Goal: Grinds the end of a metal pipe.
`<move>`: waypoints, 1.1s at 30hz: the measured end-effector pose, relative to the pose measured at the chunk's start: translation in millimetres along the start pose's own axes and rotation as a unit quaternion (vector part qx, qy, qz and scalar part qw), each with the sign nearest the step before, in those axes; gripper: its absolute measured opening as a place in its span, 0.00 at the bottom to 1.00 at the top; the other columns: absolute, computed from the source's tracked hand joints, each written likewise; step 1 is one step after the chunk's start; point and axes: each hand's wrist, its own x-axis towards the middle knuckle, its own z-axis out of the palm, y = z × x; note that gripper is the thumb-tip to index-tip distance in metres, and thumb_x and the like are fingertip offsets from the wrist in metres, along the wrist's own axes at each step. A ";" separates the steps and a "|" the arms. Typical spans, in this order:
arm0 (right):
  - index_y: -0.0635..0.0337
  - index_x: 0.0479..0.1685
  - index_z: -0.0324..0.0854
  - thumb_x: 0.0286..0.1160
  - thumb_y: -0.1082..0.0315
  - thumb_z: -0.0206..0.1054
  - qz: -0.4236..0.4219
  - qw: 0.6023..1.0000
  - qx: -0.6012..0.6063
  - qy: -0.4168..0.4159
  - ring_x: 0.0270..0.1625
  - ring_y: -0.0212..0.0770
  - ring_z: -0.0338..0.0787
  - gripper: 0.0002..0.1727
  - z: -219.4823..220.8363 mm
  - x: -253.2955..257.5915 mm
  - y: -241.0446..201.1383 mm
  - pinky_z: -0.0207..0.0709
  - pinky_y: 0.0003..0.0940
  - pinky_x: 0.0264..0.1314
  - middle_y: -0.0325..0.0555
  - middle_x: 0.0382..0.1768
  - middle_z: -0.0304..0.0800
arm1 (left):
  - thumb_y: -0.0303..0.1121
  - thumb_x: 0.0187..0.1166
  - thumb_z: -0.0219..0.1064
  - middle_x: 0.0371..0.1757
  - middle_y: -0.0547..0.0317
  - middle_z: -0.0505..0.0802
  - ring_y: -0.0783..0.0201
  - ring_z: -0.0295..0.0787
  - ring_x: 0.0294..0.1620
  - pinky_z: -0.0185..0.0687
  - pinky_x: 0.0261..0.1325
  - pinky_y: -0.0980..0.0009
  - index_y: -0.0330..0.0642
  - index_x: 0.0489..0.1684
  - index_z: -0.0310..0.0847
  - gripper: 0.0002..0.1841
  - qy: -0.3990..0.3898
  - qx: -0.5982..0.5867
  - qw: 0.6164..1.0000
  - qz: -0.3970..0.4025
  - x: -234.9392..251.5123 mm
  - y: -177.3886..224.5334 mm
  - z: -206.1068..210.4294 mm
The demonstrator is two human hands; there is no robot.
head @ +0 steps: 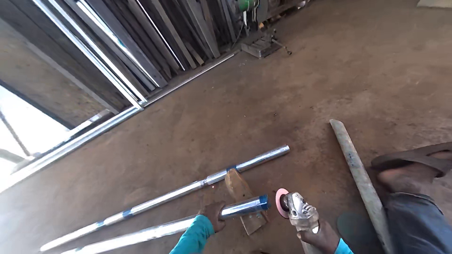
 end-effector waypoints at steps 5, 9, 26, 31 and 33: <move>0.71 0.66 0.77 0.30 0.56 0.88 -0.018 0.999 0.041 0.018 0.50 0.40 0.94 0.50 20.0 2.4 0.1 0.87 0.40 0.58 0.52 0.48 0.93 | 0.46 0.67 0.81 0.69 0.34 0.88 0.37 0.83 0.73 0.72 0.77 0.37 0.39 0.77 0.77 0.37 -0.097 0.023 0.995 0.019 13.0 0.0 -8.6; 0.72 0.65 0.77 0.30 0.56 0.88 -0.020 0.997 0.055 0.051 0.50 0.41 0.94 0.50 30.9 12.0 -1.0 0.87 0.41 0.59 0.53 0.48 0.93 | 0.41 0.68 0.82 0.72 0.31 0.85 0.36 0.80 0.76 0.70 0.80 0.38 0.35 0.79 0.75 0.38 -0.179 0.043 0.982 0.031 29.4 0.4 -20.5; 0.71 0.77 0.69 0.36 0.53 0.90 -0.019 0.999 0.010 0.039 0.62 0.49 0.91 0.58 49.3 20.8 -6.6 0.82 0.48 0.71 0.59 0.59 0.90 | 0.41 0.66 0.85 0.69 0.28 0.86 0.37 0.82 0.73 0.71 0.79 0.41 0.29 0.74 0.77 0.38 -0.230 -0.009 0.973 0.003 46.6 -9.1 -30.8; 0.69 0.76 0.71 0.37 0.52 0.89 -0.009 0.999 0.004 0.039 0.61 0.48 0.92 0.56 53.8 25.9 -4.2 0.83 0.48 0.70 0.57 0.58 0.91 | 0.40 0.66 0.84 0.68 0.29 0.86 0.39 0.83 0.72 0.72 0.78 0.43 0.28 0.72 0.78 0.37 -0.230 -0.014 0.973 0.006 45.6 -8.0 -31.4; 0.70 0.78 0.69 0.40 0.53 0.89 0.020 0.999 -0.014 0.038 0.63 0.51 0.91 0.57 52.7 26.1 -5.7 0.81 0.51 0.72 0.59 0.60 0.90 | 0.39 0.66 0.84 0.69 0.29 0.86 0.38 0.82 0.73 0.71 0.79 0.42 0.27 0.72 0.78 0.36 -0.224 -0.008 0.975 -0.002 43.4 -4.3 -31.5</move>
